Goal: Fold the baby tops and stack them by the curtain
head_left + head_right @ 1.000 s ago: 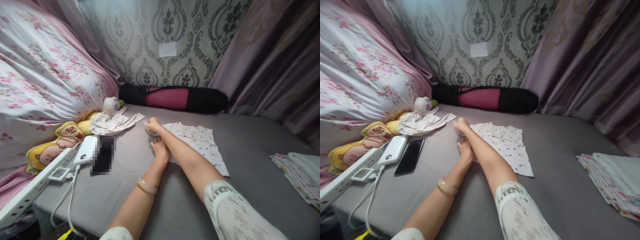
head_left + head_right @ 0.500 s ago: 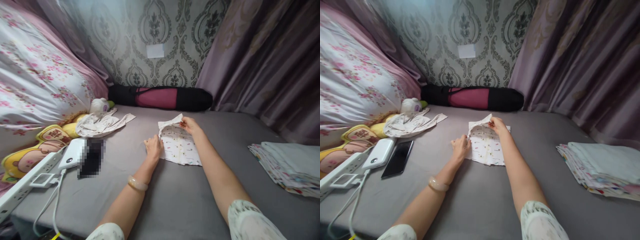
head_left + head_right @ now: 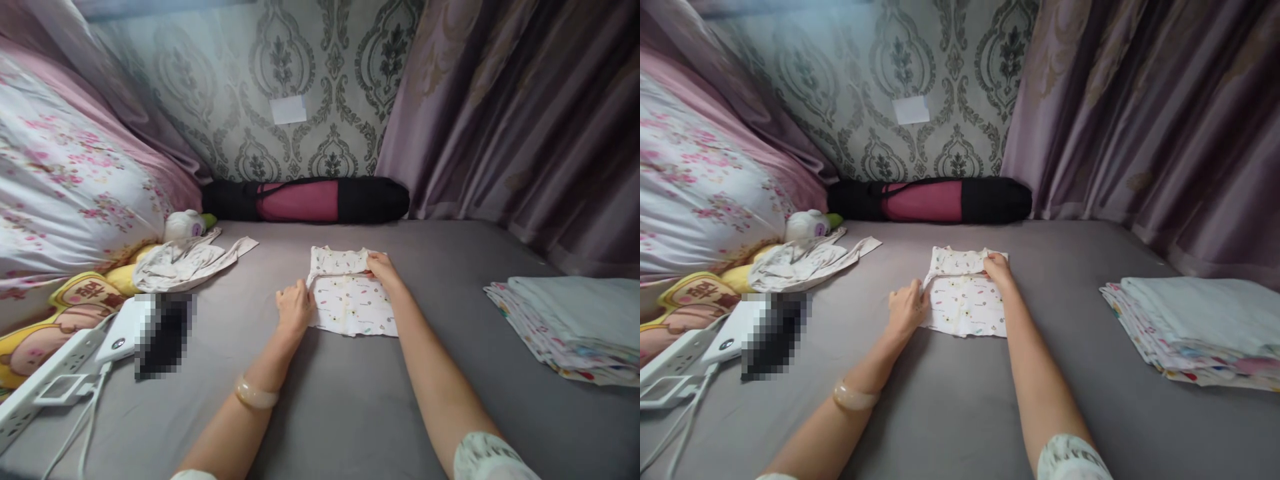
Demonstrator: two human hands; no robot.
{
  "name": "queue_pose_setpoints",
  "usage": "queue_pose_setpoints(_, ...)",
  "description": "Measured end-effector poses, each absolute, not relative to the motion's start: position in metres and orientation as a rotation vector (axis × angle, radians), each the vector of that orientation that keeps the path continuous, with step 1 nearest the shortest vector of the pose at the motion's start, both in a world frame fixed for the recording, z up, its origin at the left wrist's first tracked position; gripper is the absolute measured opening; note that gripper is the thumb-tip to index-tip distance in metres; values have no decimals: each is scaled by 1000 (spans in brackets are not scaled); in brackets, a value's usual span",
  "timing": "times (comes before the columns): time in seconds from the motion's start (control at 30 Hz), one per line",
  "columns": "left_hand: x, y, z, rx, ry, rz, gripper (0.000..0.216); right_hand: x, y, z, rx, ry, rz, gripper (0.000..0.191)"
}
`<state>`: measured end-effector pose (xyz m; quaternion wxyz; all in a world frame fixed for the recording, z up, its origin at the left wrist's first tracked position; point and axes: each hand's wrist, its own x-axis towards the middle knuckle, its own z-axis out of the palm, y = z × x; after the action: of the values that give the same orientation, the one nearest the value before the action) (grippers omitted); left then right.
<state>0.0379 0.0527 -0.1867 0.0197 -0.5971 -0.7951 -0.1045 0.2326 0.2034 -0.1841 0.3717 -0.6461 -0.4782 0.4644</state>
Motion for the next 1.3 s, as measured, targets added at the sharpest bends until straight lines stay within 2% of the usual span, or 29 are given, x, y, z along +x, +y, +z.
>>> queue_pose_setpoints(0.13, 23, 61, -185, -1862, -2563, -478, 37, 233, 209, -189, -1798, -1442, 907, 46)
queue_pose_setpoints(0.27, -1, 89, -174, -1793, -2710, -670, 37, 234, 214, -196, -1792, -1646, 649, 45)
queue_pose_setpoints(0.43, -7, 136, -158, -1844, -2696, -758, 27, 234, 218, -200, -1629, -1820, 673, 42)
queue_pose_setpoints(0.63, 20, 169, -166, -1948, -2607, -558, 32, 238, 217, -192, -1634, -1900, 654, 31)
queue_pose_setpoints(0.9, 41, 169, -191, -2101, -2355, -352, 42, 236, 210, -183, -1647, -2046, 566, 40)
queue_pose_setpoints(1.07, 42, 171, -207, -2092, -2423, -312, 60, 232, 204, -186, -1666, -2155, 501, 47)
queue_pose_setpoints(1.3, 33, 177, -211, -2187, -2473, -252, 68, 231, 193, -182, -1790, -2167, 458, 45)
